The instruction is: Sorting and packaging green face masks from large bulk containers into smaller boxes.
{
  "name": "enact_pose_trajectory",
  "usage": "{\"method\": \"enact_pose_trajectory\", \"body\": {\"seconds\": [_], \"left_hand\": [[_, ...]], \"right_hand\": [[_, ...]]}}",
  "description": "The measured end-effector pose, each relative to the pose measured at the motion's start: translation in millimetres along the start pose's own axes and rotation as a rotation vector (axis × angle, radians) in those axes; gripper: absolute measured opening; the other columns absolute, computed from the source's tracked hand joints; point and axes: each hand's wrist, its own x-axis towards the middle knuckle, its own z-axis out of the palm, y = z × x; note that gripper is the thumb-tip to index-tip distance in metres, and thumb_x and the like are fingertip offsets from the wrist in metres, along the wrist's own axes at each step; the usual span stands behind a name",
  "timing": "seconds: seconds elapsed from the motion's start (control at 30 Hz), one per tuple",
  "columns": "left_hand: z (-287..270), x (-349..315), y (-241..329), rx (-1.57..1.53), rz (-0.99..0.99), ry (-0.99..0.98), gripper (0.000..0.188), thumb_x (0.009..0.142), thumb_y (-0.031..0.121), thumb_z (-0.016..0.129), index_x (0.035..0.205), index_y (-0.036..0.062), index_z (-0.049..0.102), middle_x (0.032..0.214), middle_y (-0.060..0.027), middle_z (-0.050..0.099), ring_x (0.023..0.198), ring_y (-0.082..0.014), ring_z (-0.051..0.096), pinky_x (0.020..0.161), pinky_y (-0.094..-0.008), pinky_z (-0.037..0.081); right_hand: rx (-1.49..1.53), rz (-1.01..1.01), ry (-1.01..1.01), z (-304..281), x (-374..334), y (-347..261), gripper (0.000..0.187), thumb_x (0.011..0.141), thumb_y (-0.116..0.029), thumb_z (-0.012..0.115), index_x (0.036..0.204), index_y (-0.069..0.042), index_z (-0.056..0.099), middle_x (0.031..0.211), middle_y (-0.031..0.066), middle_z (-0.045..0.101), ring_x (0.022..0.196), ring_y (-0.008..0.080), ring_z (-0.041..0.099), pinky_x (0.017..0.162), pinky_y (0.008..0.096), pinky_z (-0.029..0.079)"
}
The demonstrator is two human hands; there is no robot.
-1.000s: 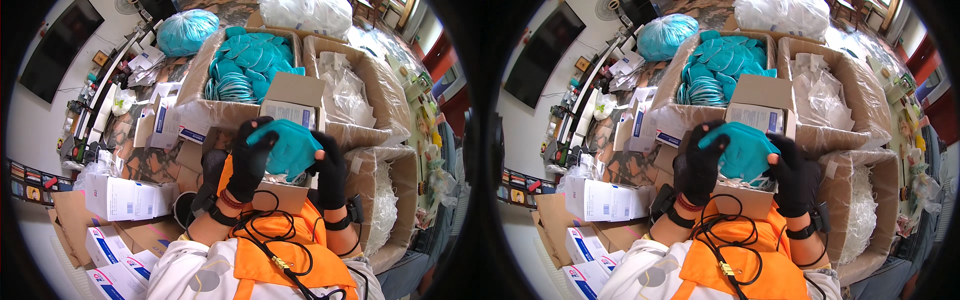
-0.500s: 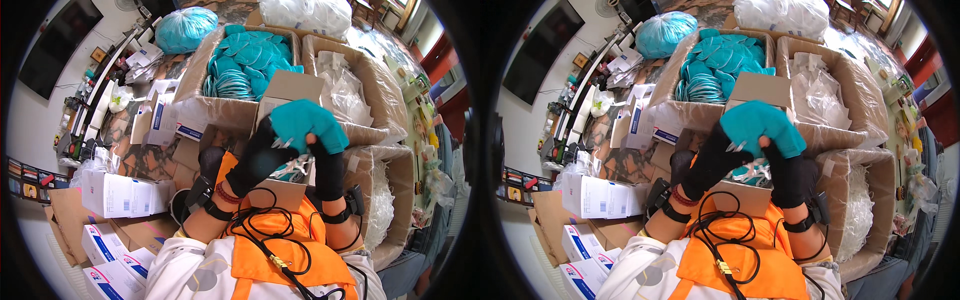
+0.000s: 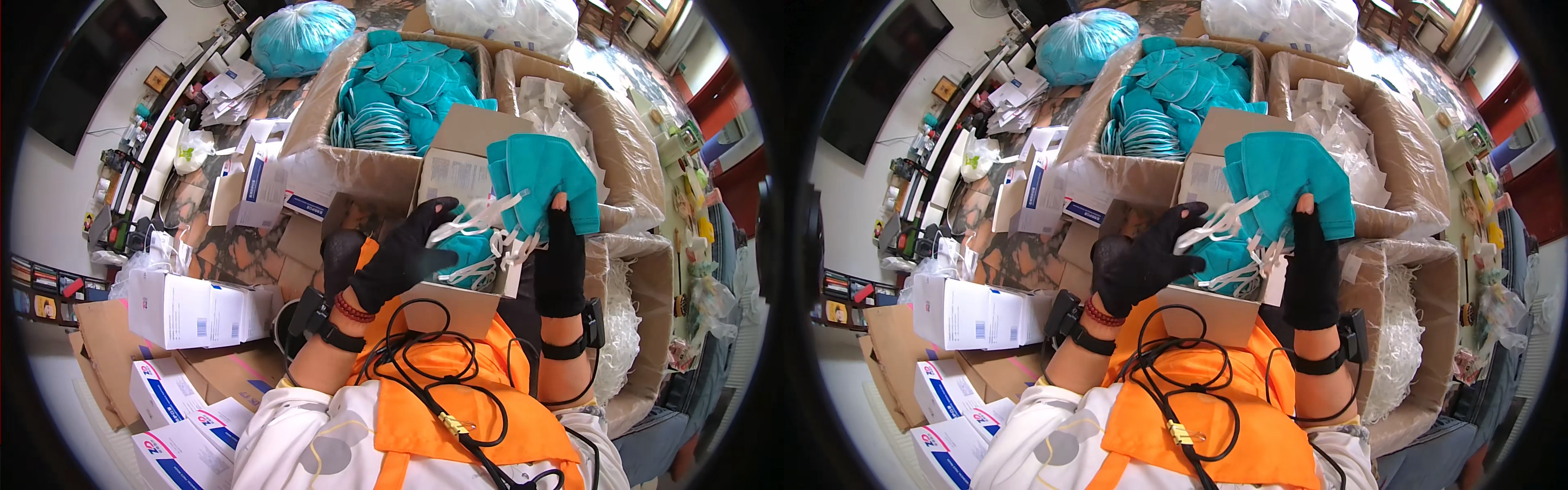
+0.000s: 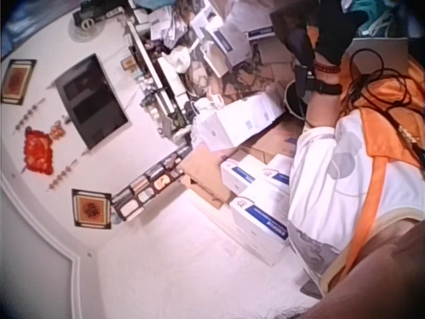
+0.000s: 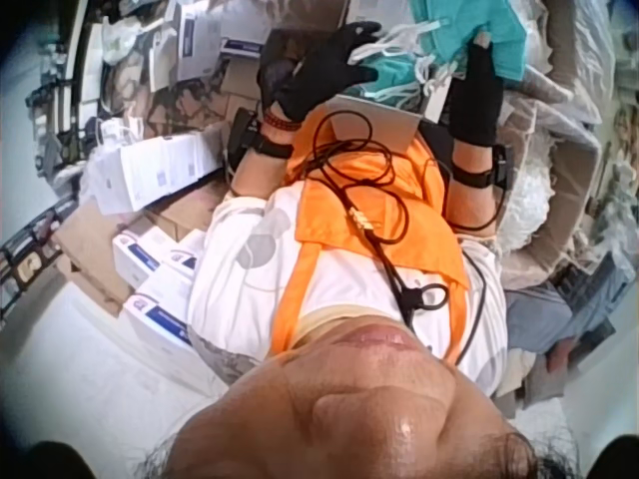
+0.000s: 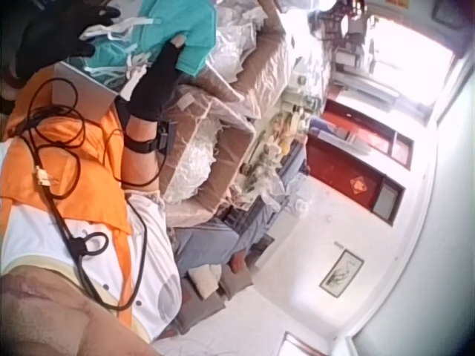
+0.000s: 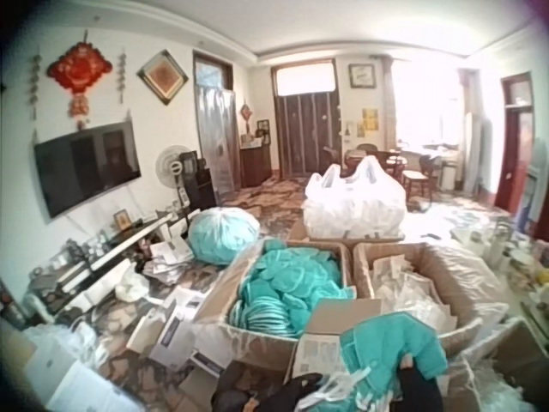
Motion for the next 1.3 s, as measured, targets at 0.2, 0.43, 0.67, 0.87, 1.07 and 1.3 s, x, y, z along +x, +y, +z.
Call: {"method": "enact_pose_trajectory", "body": {"seconds": [0.2,0.43,0.67,0.87,1.07,1.3], "left_hand": [[-9,5,6,-0.041,0.084,0.111,0.057,0.068,0.014,0.08,0.118,0.0056,0.054,0.118,-0.0115,0.057,0.11,-0.0264,0.057,0.093,-0.0353,0.045],[20,21,27,-0.076,0.213,0.361,0.026,0.075,0.001,0.073,0.097,0.0043,0.058,0.089,-0.003,0.059,0.071,-0.0086,0.057,0.064,-0.0245,0.048],[18,14,34,0.079,0.216,0.326,0.017,0.08,0.004,0.068,0.093,0.0042,0.057,0.078,-0.0037,0.058,0.066,-0.0076,0.055,0.061,-0.0252,0.047],[24,12,32,-0.286,0.072,0.259,0.02,0.081,0.009,0.068,0.095,0.0054,0.055,0.075,-0.009,0.062,0.062,-0.0142,0.059,0.058,-0.0297,0.047],[12,8,38,-0.097,-0.169,0.041,0.02,0.08,0.017,0.072,0.092,0.003,0.063,0.076,-0.0044,0.064,0.069,-0.0073,0.058,0.061,-0.0258,0.046],[30,13,39,0.045,0.073,0.241,0.023,0.077,0.017,0.074,0.094,0.0034,0.066,0.08,-0.0111,0.066,0.067,-0.0155,0.063,0.063,-0.0298,0.049]], "right_hand": [[-0.062,-0.047,-0.029,3,-4,5,0.058,0.092,-0.039,0.059,0.134,-0.002,0.045,0.129,0.0053,0.052,0.11,0.0119,0.051,0.09,0.0274,0.043],[-0.137,0.075,-0.091,2,-5,11,0.043,0.091,-0.036,0.061,0.123,-0.009,0.052,0.102,-0.0005,0.058,0.084,0.007,0.056,0.066,0.0226,0.046],[-0.147,0.074,-0.077,-2,-7,12,0.034,0.09,-0.029,0.064,0.117,-0.009,0.057,0.094,-0.0029,0.058,0.074,0.0043,0.054,0.058,0.0201,0.043],[-0.12,0.025,0.045,7,-8,13,0.04,0.09,-0.036,0.062,0.12,-0.009,0.055,0.096,-0.0018,0.058,0.076,0.0051,0.055,0.059,0.0217,0.044],[0.023,0.027,0.098,10,-1,-2,0.043,0.089,-0.042,0.063,0.118,-0.012,0.055,0.094,-0.0017,0.059,0.072,0.0056,0.055,0.057,0.0211,0.043],[-0.068,0.092,0.058,21,-9,-7,0.041,0.09,-0.046,0.06,0.113,-0.013,0.056,0.084,-0.003,0.06,0.064,0.0042,0.054,0.052,0.0194,0.038]]}}
